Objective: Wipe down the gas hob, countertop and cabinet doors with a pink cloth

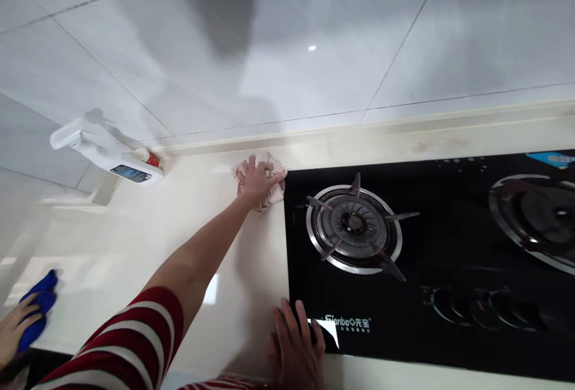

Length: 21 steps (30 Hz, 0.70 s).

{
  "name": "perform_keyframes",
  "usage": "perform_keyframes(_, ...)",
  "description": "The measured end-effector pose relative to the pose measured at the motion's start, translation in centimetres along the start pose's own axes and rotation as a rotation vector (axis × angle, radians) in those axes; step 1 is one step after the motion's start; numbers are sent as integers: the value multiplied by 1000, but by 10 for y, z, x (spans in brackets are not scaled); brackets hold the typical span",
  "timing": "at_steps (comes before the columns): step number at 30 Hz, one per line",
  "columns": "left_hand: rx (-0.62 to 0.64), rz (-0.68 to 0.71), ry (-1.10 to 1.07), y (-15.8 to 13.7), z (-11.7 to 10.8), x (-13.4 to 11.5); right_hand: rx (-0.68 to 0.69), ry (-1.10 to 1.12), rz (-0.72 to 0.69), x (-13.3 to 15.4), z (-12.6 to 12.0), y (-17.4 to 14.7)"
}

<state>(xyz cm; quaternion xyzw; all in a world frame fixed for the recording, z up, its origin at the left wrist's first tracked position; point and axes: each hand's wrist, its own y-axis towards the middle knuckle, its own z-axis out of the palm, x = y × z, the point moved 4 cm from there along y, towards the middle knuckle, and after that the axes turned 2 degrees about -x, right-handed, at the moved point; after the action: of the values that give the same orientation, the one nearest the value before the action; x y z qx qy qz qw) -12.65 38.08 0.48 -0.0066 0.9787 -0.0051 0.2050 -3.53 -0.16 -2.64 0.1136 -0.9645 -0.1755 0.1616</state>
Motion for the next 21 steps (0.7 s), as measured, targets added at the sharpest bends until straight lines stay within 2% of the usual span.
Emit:
perform_keyframes(2,-19,77,17,-6,8,-11,21,47,33,0,-2,-1)
perform_keyframes(5,-72,226,32,-48,12,-10,-46,166,142,-6,-5,-6)
perform_keyframes(9,-60,412,-8,-148,9,6,-252,256,273,-15,-8,-15)
perform_keyframes(13,30,512,-79,-267,7,24,-318,263,294,-19,-9,-18)
perform_keyframes(16,126,633,-106,-343,8,39,-347,267,327,-23,-10,-20)
perform_keyframes(19,170,717,-101,-387,4,63,-348,254,352,-26,-9,-23)
perform_keyframes(21,150,676,-75,-397,-7,86,-353,246,364,-28,-8,-24)
